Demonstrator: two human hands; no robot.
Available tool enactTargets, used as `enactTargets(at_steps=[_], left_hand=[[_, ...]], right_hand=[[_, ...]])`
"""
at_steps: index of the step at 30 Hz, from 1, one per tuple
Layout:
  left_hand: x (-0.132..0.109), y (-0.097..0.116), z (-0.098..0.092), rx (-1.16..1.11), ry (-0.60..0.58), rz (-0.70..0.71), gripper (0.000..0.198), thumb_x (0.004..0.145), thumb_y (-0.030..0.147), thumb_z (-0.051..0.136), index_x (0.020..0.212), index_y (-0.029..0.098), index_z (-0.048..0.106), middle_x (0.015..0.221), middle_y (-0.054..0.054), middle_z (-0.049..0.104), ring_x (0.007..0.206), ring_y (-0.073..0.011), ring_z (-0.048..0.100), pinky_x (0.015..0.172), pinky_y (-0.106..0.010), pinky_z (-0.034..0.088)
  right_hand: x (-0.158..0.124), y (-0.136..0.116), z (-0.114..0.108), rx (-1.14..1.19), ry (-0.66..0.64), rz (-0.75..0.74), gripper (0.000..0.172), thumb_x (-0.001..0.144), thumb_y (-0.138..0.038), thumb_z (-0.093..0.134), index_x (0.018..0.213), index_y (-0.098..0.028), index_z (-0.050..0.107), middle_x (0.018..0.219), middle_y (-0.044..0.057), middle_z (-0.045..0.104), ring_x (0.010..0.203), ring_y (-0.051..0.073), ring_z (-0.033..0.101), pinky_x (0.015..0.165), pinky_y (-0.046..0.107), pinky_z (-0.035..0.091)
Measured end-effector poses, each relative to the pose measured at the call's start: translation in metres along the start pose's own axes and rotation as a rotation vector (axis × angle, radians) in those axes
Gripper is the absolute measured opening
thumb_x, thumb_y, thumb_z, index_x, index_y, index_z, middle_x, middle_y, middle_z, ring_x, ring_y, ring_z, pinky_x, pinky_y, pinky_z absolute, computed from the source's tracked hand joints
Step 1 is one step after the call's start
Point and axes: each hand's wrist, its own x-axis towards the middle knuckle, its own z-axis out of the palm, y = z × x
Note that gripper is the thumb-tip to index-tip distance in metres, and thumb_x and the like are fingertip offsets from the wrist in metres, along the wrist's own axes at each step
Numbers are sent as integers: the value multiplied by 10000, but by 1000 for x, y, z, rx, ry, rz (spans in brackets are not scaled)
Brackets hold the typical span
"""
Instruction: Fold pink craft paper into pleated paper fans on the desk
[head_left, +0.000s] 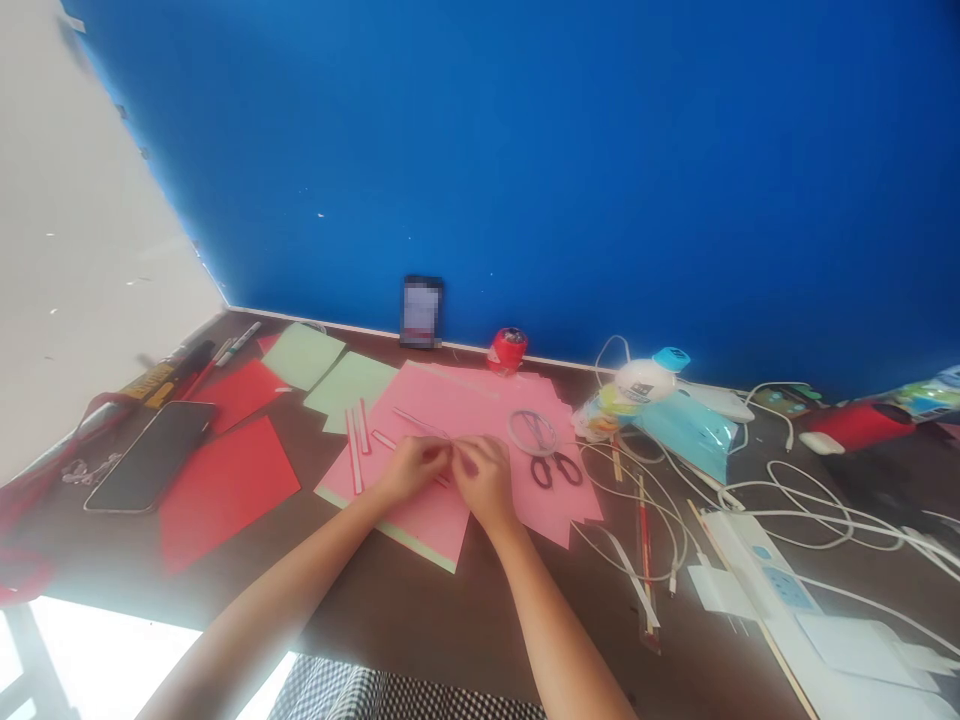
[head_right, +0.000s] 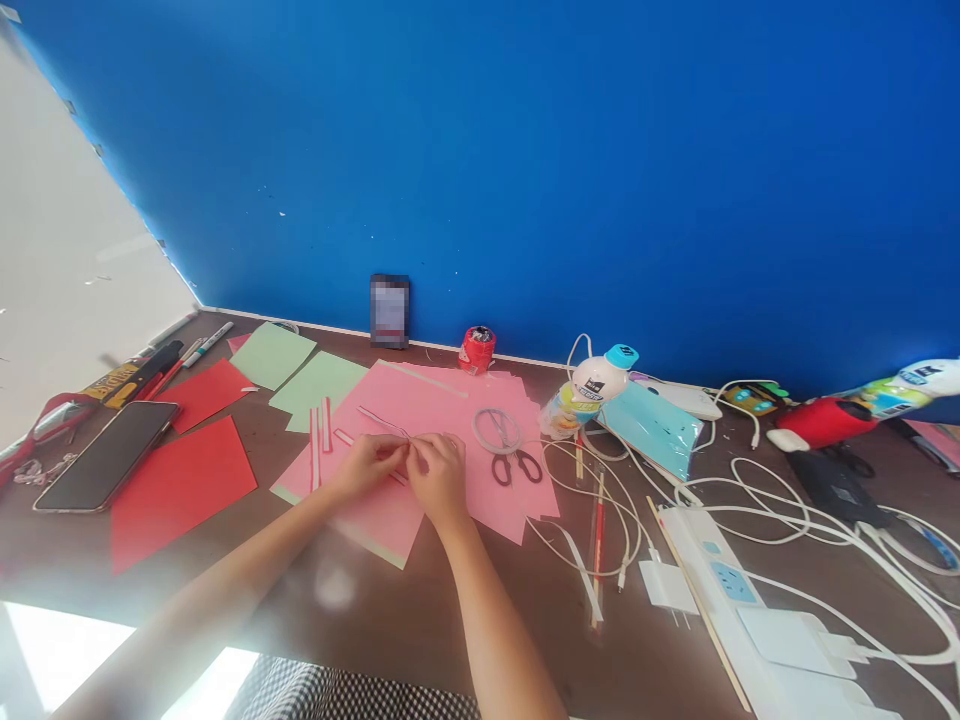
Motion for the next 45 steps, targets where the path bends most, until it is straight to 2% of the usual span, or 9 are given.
enactTargets(at_steps=[5, 13, 22, 29, 35, 41, 45], left_hand=[[0, 1, 0, -2, 8, -6, 286, 797, 229, 420, 885, 166, 685, 742, -7, 667, 678, -155, 596, 616, -223, 460], [0, 4, -3, -34, 33, -33, 278, 809, 265, 436, 849, 148, 684, 762, -25, 671, 723, -171, 594, 638, -232, 450], [0, 5, -1, -54, 62, -29, 225, 762, 228, 452, 719, 125, 647, 670, -12, 635, 655, -149, 565, 592, -215, 417], [-1, 3, 0, -41, 61, -8, 233, 756, 214, 443, 737, 132, 660, 650, 2, 620, 623, -136, 554, 561, -197, 413], [-2, 2, 1, 60, 76, 15, 252, 770, 233, 436, 734, 131, 663, 648, 5, 617, 624, -140, 552, 572, -198, 413], [-3, 4, 0, 170, 81, 41, 240, 769, 195, 418, 660, 130, 621, 537, 32, 517, 533, -100, 474, 540, -185, 354], [-2, 3, 0, 202, 104, 73, 246, 768, 204, 430, 581, 133, 575, 498, 43, 446, 501, -80, 385, 511, -185, 303]], right_hand=[[0, 0, -1, 2, 1, -5, 150, 806, -135, 495, 802, -217, 620, 761, 10, 658, 734, 165, 580, 814, 389, 406], [2, -4, -3, -1, 10, -25, 148, 807, -128, 498, 810, -216, 617, 759, 9, 658, 733, 163, 580, 803, 384, 411], [2, -4, -3, 28, 16, -11, 145, 811, -136, 503, 792, -209, 626, 749, 16, 657, 731, 166, 577, 774, 370, 416], [1, -5, -3, 105, -6, 108, 129, 805, -179, 524, 787, -216, 646, 780, 28, 671, 774, 187, 595, 786, 388, 429], [1, -5, -3, 337, -40, 307, 111, 777, -207, 551, 788, -209, 662, 804, 42, 667, 773, 185, 620, 729, 344, 491], [2, -6, -3, 444, -55, 408, 115, 757, -223, 576, 798, -198, 679, 834, 50, 670, 795, 182, 628, 719, 326, 515], [1, -9, -2, 439, -33, 408, 127, 750, -231, 577, 794, -201, 692, 823, 53, 676, 776, 184, 632, 698, 323, 522]])
